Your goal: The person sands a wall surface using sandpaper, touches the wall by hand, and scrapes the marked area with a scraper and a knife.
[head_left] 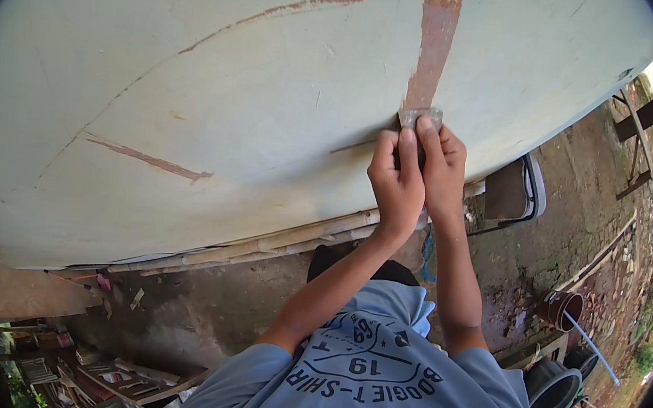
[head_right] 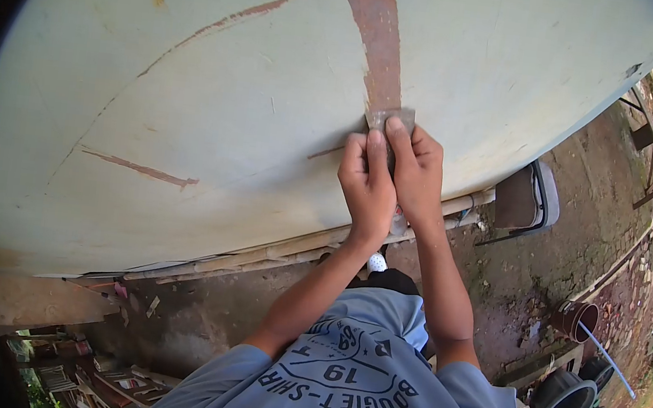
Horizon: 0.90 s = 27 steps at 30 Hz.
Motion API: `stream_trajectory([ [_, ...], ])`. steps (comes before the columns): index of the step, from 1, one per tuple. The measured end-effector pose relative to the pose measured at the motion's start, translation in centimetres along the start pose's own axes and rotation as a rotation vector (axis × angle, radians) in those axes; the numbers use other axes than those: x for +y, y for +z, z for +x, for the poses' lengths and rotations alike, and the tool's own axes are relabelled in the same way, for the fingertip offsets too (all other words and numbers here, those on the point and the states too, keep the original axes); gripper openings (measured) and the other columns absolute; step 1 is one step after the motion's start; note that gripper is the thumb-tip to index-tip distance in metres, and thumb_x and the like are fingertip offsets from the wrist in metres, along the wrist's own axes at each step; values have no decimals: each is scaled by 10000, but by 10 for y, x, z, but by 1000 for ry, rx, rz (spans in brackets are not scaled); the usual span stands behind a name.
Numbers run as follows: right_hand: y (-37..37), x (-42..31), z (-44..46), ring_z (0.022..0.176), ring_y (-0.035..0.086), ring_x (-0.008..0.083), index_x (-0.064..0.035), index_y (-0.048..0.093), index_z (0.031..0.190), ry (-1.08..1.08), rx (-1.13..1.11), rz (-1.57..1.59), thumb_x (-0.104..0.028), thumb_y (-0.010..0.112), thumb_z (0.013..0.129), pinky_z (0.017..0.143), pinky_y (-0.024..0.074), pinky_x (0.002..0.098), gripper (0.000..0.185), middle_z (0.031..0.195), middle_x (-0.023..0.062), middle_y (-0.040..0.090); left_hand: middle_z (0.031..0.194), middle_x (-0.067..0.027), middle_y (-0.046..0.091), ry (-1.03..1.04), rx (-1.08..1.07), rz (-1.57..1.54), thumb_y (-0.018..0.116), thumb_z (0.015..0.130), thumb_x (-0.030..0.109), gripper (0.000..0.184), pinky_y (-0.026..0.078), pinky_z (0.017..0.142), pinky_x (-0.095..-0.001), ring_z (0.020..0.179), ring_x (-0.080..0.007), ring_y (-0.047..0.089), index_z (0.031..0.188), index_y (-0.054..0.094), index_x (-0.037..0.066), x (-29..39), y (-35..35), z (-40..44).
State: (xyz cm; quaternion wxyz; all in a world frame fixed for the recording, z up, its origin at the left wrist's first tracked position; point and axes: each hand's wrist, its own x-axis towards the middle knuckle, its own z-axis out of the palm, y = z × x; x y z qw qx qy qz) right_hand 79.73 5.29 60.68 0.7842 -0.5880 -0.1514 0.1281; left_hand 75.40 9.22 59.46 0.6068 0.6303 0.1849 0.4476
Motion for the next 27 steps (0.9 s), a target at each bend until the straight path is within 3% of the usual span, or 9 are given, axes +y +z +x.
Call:
stream_trajectory([
  [7,7,-26,1,618,447,1,-37,620,779,-42,-6,69,-235,557,1005,529,381,207,307,674,-63,562,649,35,405,20,-40,-59,490,1038,199,326,323,534,-251,628,-47,342,764,437,30,22,2,13],
  [11,4,-3,2,615,445,3,-35,633,798,-72,28,3,-238,558,1005,528,376,203,300,679,-65,563,659,34,402,25,-23,-16,500,1033,190,320,324,541,-252,631,-52,338,765,433,29,1,-1,8],
  [15,11,-34,-5,616,442,1,-30,642,807,-57,39,49,-240,560,1004,523,370,199,299,684,-64,566,669,44,401,24,-67,-122,491,1039,189,314,311,532,-237,631,-30,333,766,443,42,37,3,21],
  [21,6,-6,-2,621,441,3,-23,633,793,-72,52,32,-246,562,1001,525,375,208,313,682,-58,567,681,41,428,-7,-35,-23,500,1031,178,301,323,546,-250,648,-36,356,767,454,41,4,-2,6],
  [23,15,-32,5,620,441,3,-22,630,791,-126,40,25,-244,563,1000,524,376,208,312,682,-56,568,677,35,427,85,-21,-39,500,1029,173,306,329,551,-260,651,-46,354,762,445,34,28,2,20],
  [27,28,-82,8,616,440,2,-16,621,787,-162,20,49,-237,562,997,519,376,207,310,680,-59,567,674,31,436,70,-94,-127,503,1028,173,304,332,545,-257,640,-49,363,765,451,28,63,4,35],
])
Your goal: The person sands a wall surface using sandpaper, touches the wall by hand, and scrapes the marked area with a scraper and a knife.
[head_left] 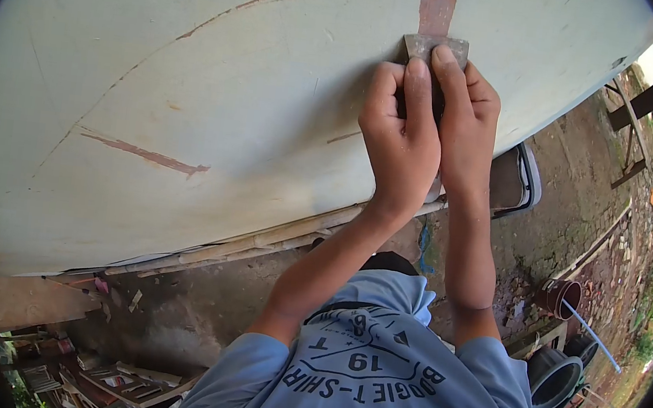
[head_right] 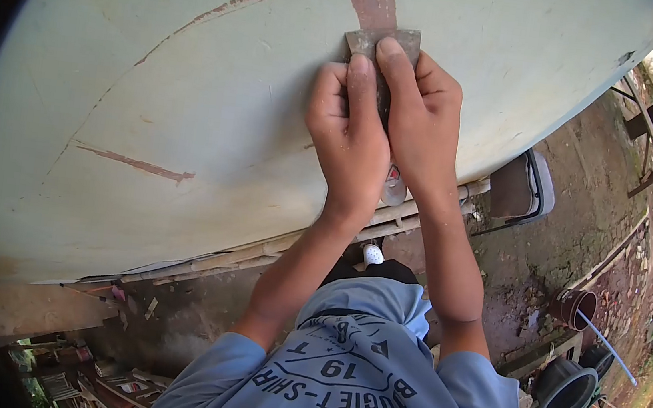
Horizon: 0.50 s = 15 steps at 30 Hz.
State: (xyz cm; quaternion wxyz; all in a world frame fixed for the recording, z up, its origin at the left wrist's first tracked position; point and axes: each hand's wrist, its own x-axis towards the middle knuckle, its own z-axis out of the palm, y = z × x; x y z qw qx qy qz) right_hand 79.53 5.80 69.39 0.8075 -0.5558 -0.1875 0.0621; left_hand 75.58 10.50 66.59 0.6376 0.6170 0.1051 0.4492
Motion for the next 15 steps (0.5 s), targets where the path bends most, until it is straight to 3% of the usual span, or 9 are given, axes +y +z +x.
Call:
stream_trajectory([
  [6,-20,58,-15,642,477,6,-14,648,816,63,44,-24,-231,553,1004,546,410,200,302,700,-43,589,670,26,447,9,66,88,512,1024,180,309,337,540,-255,633,-51,372,763,459,23,-40,-5,-21],
  [8,-6,25,-7,633,466,4,-13,640,798,23,46,-41,-231,558,1000,534,397,201,308,688,-49,579,665,27,446,99,51,72,512,1024,181,309,337,536,-257,630,-50,373,762,462,25,-21,-1,-6],
  [9,-1,6,-2,625,448,2,-15,626,774,-1,36,-57,-241,567,993,521,382,207,320,671,-57,562,608,-36,439,141,54,65,533,1012,154,294,347,500,-290,582,-79,382,773,459,1,0,2,7],
  [12,10,-25,8,619,427,1,-22,617,756,-46,8,-55,-257,578,985,512,363,209,330,661,-63,547,615,-23,446,109,42,-85,534,1012,156,301,337,501,-282,588,-80,388,763,459,4,29,10,23],
  [15,-4,12,2,624,448,6,-24,639,776,-44,31,-124,-238,577,986,527,376,207,306,680,-57,571,617,-20,451,145,73,90,537,1010,160,304,338,501,-280,589,-78,387,760,458,7,1,2,7],
])
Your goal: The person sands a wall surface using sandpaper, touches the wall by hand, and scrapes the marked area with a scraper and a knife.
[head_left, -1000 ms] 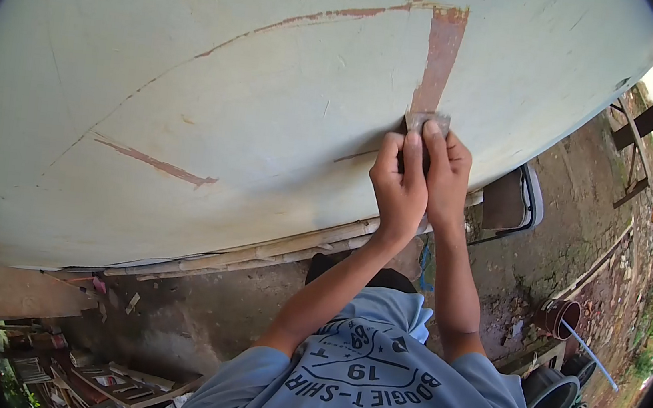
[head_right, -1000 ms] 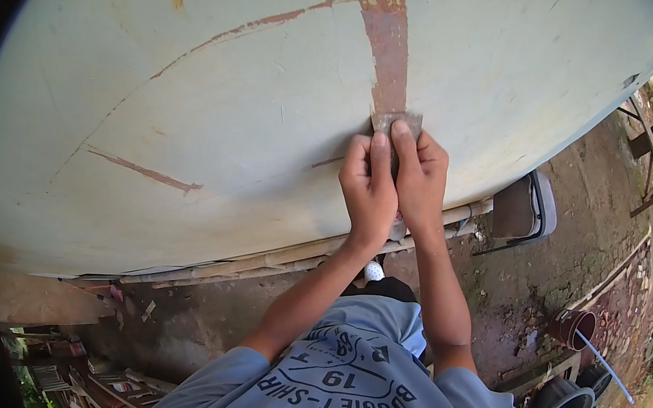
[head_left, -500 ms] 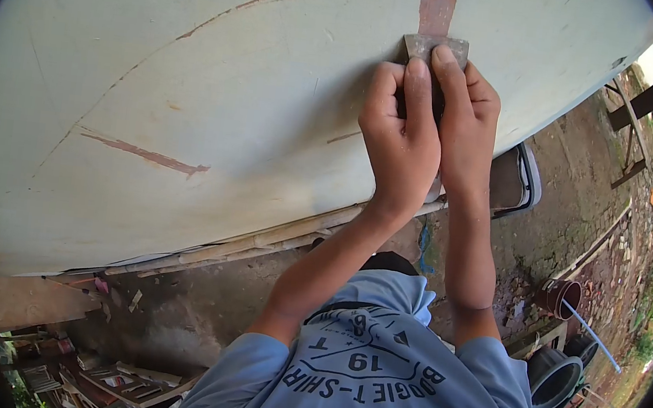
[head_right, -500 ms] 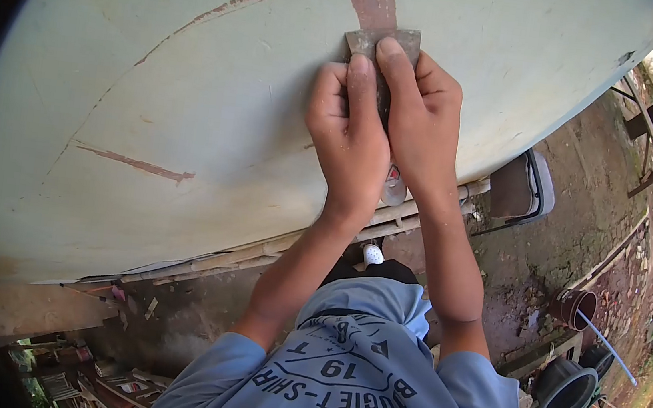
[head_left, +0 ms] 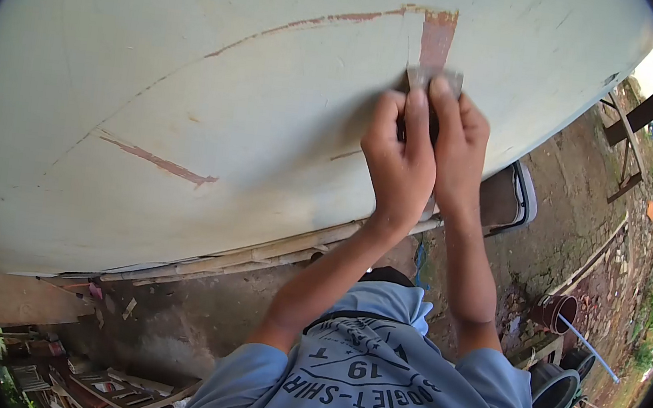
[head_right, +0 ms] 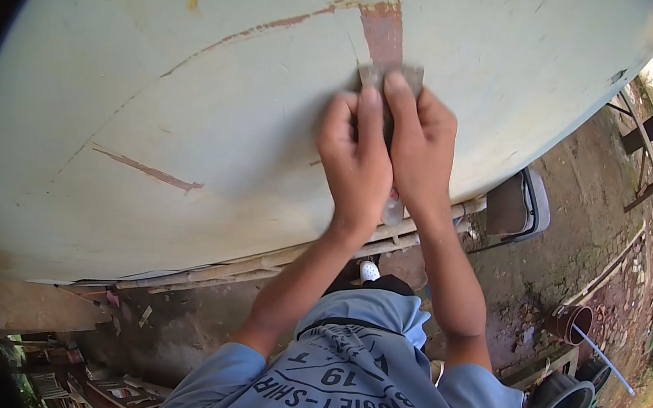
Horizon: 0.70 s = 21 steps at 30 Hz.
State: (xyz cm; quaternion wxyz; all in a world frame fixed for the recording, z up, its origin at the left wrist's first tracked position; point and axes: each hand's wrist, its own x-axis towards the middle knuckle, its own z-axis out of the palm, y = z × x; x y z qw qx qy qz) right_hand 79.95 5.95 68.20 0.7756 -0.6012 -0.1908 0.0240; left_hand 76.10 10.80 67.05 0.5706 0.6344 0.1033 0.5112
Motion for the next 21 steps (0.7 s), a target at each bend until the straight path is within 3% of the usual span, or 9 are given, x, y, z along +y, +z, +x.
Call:
stream_trajectory([
  [4,8,-12,-3,619,458,8,-22,641,774,16,41,72,-241,574,987,524,381,204,313,670,-54,572,619,-15,440,57,7,37,540,1007,157,303,341,498,-276,588,-74,384,758,453,8,4,2,4],
  [7,9,-39,8,620,440,6,-17,630,764,-14,-6,42,-252,570,988,523,368,205,330,668,-57,563,621,-12,439,-69,-52,-128,538,1008,155,298,341,497,-276,590,-67,380,762,461,6,37,5,27],
  [11,4,-15,3,632,435,6,-13,620,757,-41,-5,6,-243,565,991,526,367,211,333,669,-57,557,610,-12,437,28,17,-13,543,1006,159,306,341,499,-279,580,-75,388,757,460,3,8,4,8],
  [15,12,-35,7,623,435,14,-4,615,744,-48,16,18,-249,570,982,522,372,221,344,653,-46,550,599,-17,444,48,-8,4,551,1006,174,320,336,495,-273,571,-72,384,751,464,1,26,2,20],
  [17,15,-49,13,619,435,16,2,621,756,-92,-11,12,-254,573,979,520,374,225,343,653,-46,554,601,-16,455,11,-6,-160,540,1012,185,334,334,494,-270,571,-66,383,744,470,-2,44,6,39],
  [19,17,-47,18,619,437,17,5,625,761,-123,-39,37,-255,571,981,521,373,223,345,655,-46,558,625,39,447,42,-6,-83,529,1020,191,343,322,507,-246,599,-28,366,724,479,24,37,5,35],
  [21,13,-23,6,619,449,18,7,633,768,-39,9,47,-258,569,987,515,375,219,349,659,-44,568,630,34,453,-32,-13,-20,536,1014,180,329,331,517,-247,606,-36,374,732,489,17,22,0,16],
])
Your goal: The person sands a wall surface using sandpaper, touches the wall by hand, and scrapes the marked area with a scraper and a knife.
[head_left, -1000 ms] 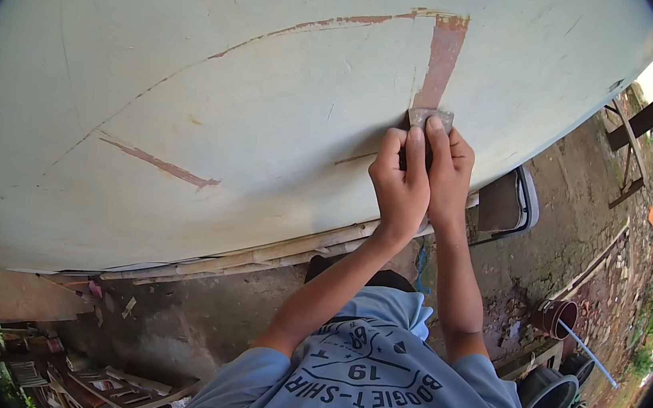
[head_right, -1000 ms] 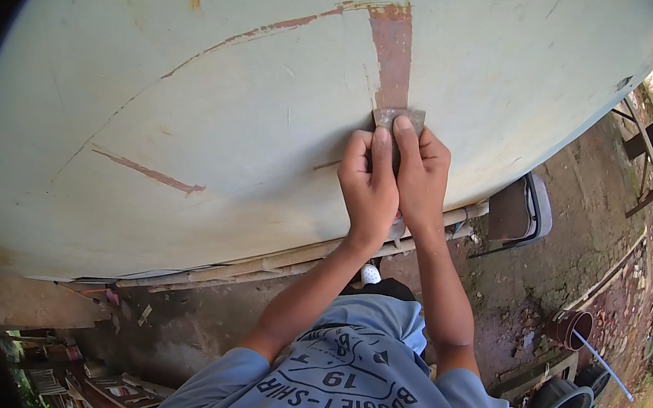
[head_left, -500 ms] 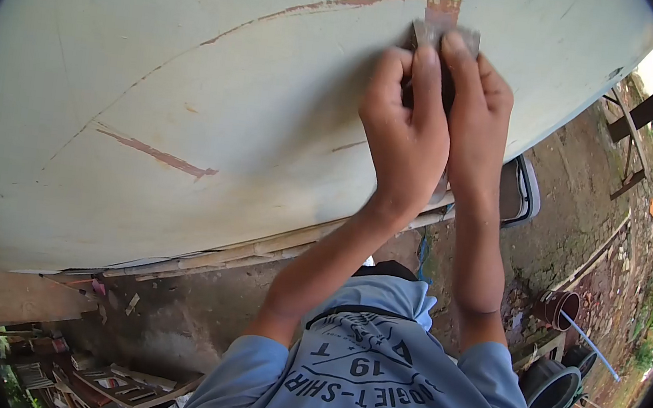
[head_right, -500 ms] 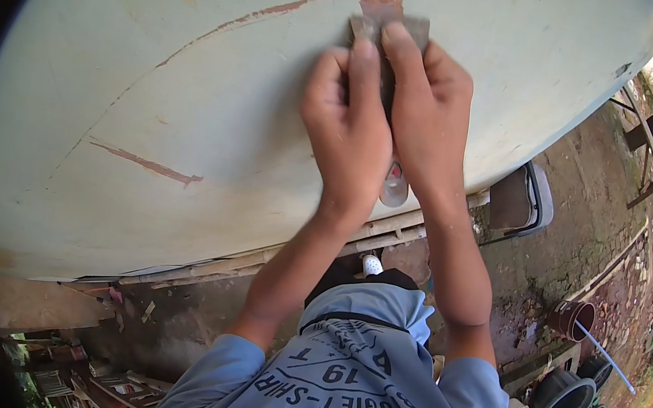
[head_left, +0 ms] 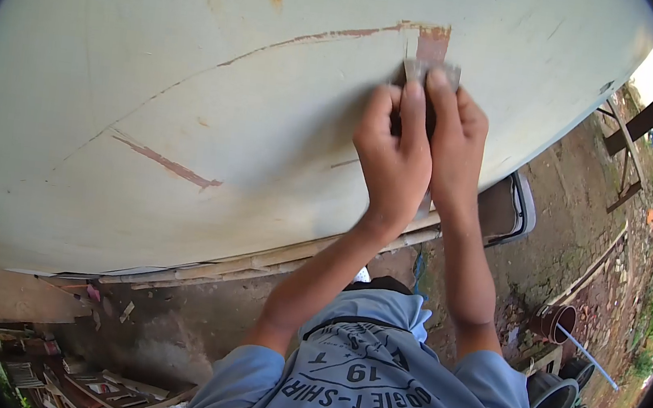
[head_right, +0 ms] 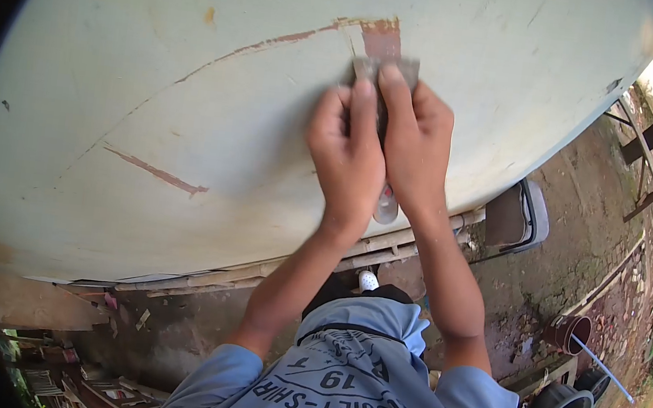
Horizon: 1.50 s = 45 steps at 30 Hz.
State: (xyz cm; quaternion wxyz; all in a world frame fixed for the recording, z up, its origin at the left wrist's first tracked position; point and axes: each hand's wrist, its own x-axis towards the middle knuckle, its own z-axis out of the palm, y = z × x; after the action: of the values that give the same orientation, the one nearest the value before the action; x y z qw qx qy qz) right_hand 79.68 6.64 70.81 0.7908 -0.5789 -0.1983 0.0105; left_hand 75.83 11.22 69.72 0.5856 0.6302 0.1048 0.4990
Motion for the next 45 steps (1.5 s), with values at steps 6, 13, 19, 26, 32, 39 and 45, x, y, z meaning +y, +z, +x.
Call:
stream_trajectory([
  [6,4,-29,4,596,446,13,-1,630,760,2,-32,8,-265,587,973,510,377,216,342,650,-47,567,633,43,447,-42,-32,-104,539,1013,180,342,342,526,-251,613,-36,372,716,472,25,17,3,12],
  [13,1,-13,2,624,455,11,0,638,767,10,-11,17,-275,580,979,533,389,217,352,667,-39,579,628,38,445,30,2,-60,527,1021,207,356,317,510,-241,601,-33,361,720,467,27,3,4,6],
  [19,5,-17,7,616,456,13,1,655,787,-39,-16,15,-283,585,976,528,385,214,348,664,-43,577,606,4,474,39,-10,-109,542,1009,190,340,352,504,-263,575,-59,396,732,480,3,11,3,16],
  [26,9,-33,11,592,439,15,-2,628,748,-47,-57,23,-284,585,973,504,367,221,364,635,-51,548,608,12,447,-34,-20,-166,543,1010,178,331,333,504,-268,577,-59,372,733,470,13,22,4,19],
  [32,-54,56,-32,443,469,73,-35,593,766,497,-72,-102,-362,551,981,399,379,249,394,579,-6,507,656,12,487,-434,-428,20,573,994,197,298,429,585,-249,630,-52,446,767,495,19,-47,-34,-39],
  [39,-184,203,-158,373,494,147,-67,555,782,1077,133,-134,-448,534,955,360,411,299,419,536,43,493,883,-115,704,21,-551,653,625,947,180,179,517,637,-296,694,-179,682,959,652,4,46,-90,13],
  [45,-230,239,-220,390,447,132,-106,520,842,1212,451,138,-445,539,949,354,402,283,356,580,9,446,1563,-207,266,1093,-248,1235,508,948,479,640,146,1129,-632,1449,-451,162,1496,372,177,28,-53,42],
])
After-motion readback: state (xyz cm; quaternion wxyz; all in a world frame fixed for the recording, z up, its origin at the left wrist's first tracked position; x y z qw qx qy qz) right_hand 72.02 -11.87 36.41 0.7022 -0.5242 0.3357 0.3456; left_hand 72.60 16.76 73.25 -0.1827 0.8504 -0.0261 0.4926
